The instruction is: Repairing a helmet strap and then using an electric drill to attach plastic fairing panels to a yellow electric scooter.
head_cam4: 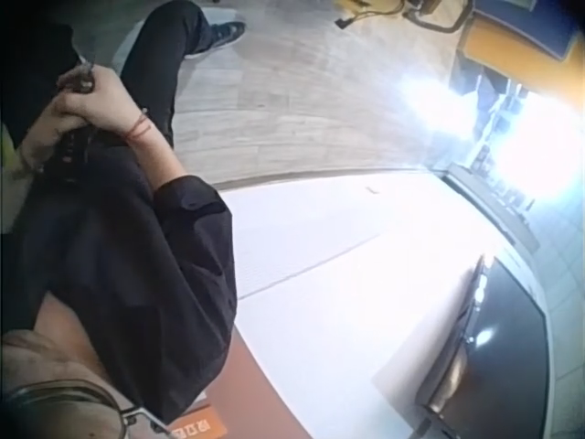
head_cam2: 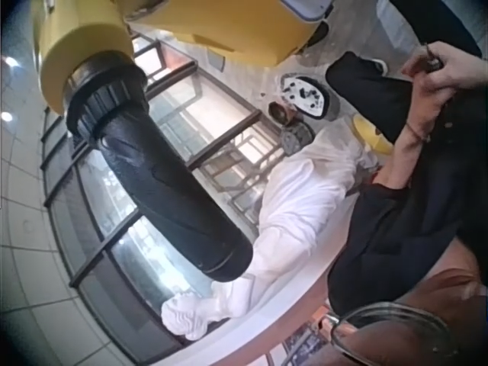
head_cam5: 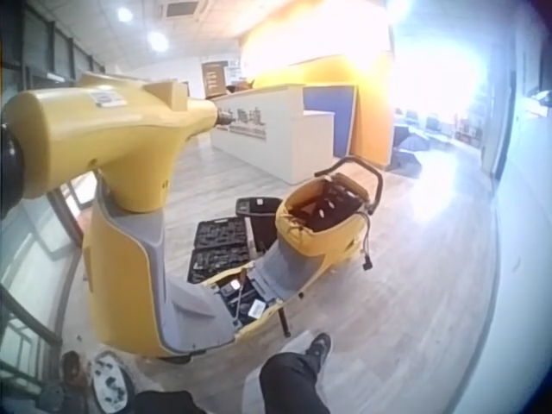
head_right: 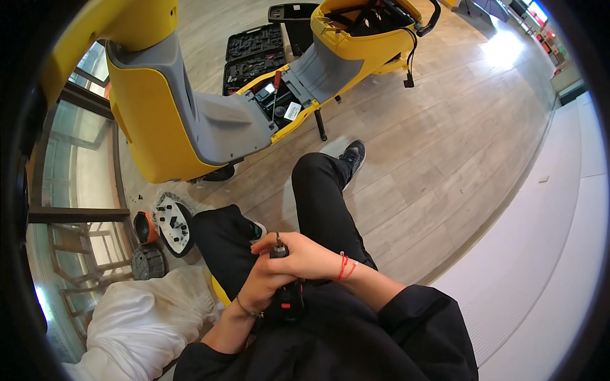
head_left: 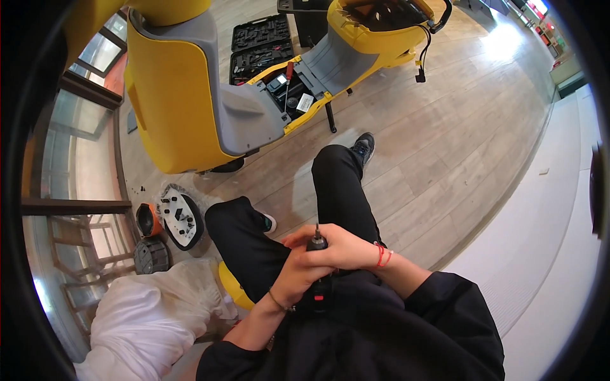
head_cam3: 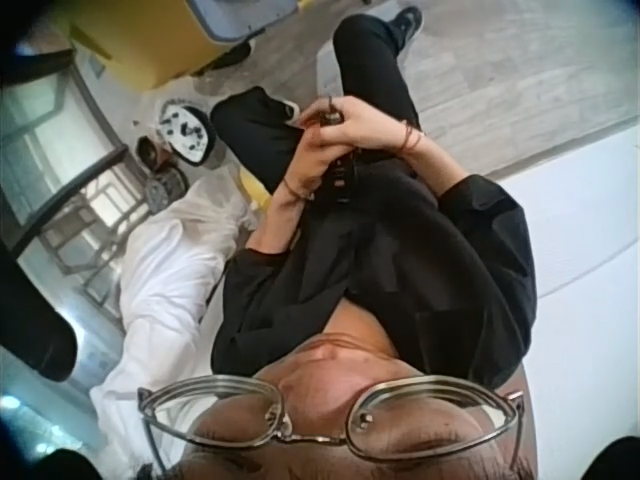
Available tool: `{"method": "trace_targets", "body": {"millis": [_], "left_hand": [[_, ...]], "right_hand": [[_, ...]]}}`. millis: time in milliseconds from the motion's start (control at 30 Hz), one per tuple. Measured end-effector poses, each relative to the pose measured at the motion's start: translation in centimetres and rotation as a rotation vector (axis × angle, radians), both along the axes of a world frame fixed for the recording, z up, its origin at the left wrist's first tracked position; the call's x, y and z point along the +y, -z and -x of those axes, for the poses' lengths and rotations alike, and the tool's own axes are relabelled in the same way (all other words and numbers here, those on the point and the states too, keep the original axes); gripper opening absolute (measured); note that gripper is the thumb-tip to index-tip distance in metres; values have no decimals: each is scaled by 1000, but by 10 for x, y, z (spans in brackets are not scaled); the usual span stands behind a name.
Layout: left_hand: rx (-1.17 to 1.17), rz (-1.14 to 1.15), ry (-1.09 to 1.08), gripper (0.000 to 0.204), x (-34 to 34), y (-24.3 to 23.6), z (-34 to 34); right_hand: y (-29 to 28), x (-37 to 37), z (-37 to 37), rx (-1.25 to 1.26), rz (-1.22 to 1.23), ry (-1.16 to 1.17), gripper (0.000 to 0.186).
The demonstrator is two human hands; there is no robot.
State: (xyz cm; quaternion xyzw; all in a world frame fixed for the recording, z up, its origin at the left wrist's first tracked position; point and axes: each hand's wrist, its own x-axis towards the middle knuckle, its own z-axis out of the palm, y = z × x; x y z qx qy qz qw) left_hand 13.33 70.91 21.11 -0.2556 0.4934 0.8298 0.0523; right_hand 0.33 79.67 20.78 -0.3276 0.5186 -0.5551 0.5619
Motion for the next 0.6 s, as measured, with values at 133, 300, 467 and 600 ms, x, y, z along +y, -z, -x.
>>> {"method": "trace_targets", "body": {"millis": [133, 300, 467, 600], "left_hand": [[45, 275, 133, 31, 2, 1, -5], [139, 554, 15, 38, 11, -11, -23], [-38, 44, 649, 40, -2, -25, -29], [212, -130, 547, 27, -8, -35, -18]], "right_hand": [[-4, 6, -2, 175, -101, -116, 51], [-18, 6, -1, 377, 387, -154, 46], [-36, -11, -4, 91, 767, -501, 49], [-41, -10, 19, 94, 616, -531, 56]]}}
